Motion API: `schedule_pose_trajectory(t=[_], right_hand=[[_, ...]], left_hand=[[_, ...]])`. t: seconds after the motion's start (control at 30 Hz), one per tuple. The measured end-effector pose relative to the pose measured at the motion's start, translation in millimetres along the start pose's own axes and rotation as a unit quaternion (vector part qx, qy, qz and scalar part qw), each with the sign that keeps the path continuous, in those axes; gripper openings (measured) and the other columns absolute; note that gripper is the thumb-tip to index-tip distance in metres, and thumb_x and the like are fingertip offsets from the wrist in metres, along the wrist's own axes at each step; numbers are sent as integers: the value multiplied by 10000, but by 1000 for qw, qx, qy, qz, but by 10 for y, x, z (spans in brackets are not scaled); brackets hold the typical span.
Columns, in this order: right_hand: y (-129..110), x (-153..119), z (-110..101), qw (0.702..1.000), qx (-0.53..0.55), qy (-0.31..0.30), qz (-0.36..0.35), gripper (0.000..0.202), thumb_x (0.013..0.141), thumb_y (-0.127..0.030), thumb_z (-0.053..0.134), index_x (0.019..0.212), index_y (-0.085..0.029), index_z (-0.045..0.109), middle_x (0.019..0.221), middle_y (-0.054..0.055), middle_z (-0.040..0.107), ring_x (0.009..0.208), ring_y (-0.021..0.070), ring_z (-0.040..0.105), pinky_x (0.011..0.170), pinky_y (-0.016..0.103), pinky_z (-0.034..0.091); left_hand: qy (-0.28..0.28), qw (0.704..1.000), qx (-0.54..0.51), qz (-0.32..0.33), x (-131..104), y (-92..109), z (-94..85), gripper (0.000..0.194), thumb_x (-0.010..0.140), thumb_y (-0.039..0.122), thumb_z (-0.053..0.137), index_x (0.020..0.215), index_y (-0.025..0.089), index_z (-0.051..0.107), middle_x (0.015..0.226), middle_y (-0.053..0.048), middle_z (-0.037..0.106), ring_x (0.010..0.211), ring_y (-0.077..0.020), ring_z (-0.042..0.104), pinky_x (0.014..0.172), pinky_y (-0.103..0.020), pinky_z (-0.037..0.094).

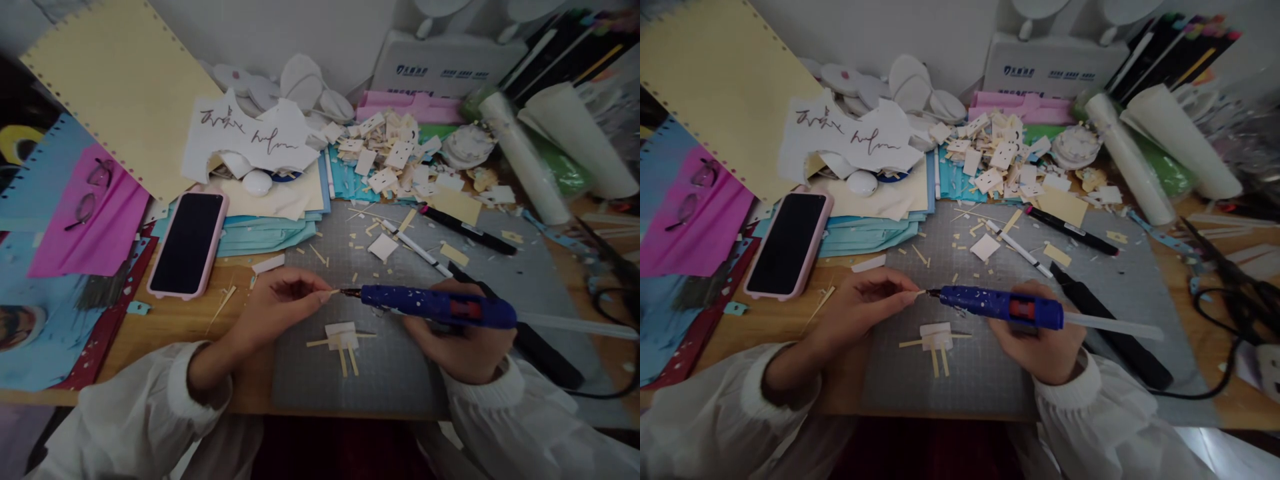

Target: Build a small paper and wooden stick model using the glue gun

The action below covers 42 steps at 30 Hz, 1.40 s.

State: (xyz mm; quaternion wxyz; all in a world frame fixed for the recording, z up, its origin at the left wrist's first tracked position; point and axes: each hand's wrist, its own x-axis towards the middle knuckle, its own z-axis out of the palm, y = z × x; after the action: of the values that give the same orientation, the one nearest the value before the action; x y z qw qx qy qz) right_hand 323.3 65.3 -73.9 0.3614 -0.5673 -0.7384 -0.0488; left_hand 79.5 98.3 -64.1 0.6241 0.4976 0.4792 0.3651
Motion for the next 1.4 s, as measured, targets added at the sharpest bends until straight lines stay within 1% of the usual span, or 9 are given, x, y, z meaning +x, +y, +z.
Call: schedule_pose_trajectory(t=[0.17, 0.4, 0.6, 0.83, 0.93, 1.07, 1.17, 1.3, 1.4], right_hand=[[38, -3, 24, 999, 6, 25, -27, 229, 710, -364, 702, 829, -229, 559, 617, -38, 602, 473, 141, 583, 439, 254, 471], [54, -58, 27, 1000, 11, 11, 2, 210, 719, -352, 685, 859, -253, 563, 665, -14, 626, 520, 170, 606, 481, 288, 496], [65, -69, 24, 1000, 1, 9, 6, 230, 719, -362, 696, 861, -238, 564, 665, -5, 633, 517, 167, 613, 482, 278, 500], [111, -77, -16, 997, -75, 24, 13, 218, 740, -375, 654, 866, -221, 565, 653, 20, 646, 517, 198, 636, 482, 298, 495], [132, -100, -23, 998, -56, 6, 19, 250, 740, -405, 657, 889, -227, 564, 677, 29, 650, 528, 199, 631, 489, 307, 498], [108, -86, -2, 1000, 4, 17, -10, 245, 714, -369, 695, 867, -232, 563, 663, 7, 635, 512, 176, 609, 474, 290, 493], [87, -56, 9, 1000, -13, 22, -16, 210, 723, -346, 688, 849, -224, 573, 651, 3, 631, 522, 175, 614, 481, 284, 494], [77, -53, -21, 997, -74, 35, 5, 225, 720, -352, 690, 850, -205, 581, 637, 16, 629, 491, 178, 600, 460, 283, 474], [99, -102, -92, 994, -71, 52, 65, 223, 697, -315, 706, 856, -198, 602, 678, 24, 631, 513, 174, 594, 487, 285, 467]], left_hand=[[2, 1000, 1, -12, -7, 14, 2, 46, 710, 201, 738, 715, 158, 722, 676, -1, 690, 621, -97, 596, 579, -188, 468], [2, 1000, -15, -10, -8, 1, 1, 29, 704, 183, 743, 719, 165, 727, 678, 10, 695, 627, -84, 598, 594, -173, 472], [7, 1000, -20, -9, -5, -12, -6, 23, 693, 163, 745, 705, 167, 726, 674, 20, 688, 625, -71, 587, 595, -157, 461], [9, 1000, -10, -10, 5, -31, -15, 28, 698, 178, 745, 719, 170, 728, 677, 18, 682, 625, -79, 577, 590, -174, 448], [10, 1000, -4, -10, 2, -35, -16, 35, 702, 187, 745, 726, 170, 727, 682, 19, 681, 629, -80, 577, 596, -179, 447], [10, 1000, -6, -7, -8, -39, -15, 41, 712, 198, 743, 737, 170, 727, 697, 16, 686, 649, -84, 588, 607, -180, 449], [4, 1000, -4, -7, -12, -40, -17, 36, 719, 198, 737, 738, 169, 728, 699, 15, 688, 655, -84, 590, 613, -179, 450], [5, 1000, 5, -7, -17, -39, -20, 35, 711, 191, 738, 738, 170, 727, 702, 17, 687, 652, -82, 584, 611, -178, 446], [8, 1000, 13, -9, -23, -26, -17, 36, 716, 199, 736, 741, 173, 728, 700, 16, 685, 642, -81, 576, 598, -178, 442]])
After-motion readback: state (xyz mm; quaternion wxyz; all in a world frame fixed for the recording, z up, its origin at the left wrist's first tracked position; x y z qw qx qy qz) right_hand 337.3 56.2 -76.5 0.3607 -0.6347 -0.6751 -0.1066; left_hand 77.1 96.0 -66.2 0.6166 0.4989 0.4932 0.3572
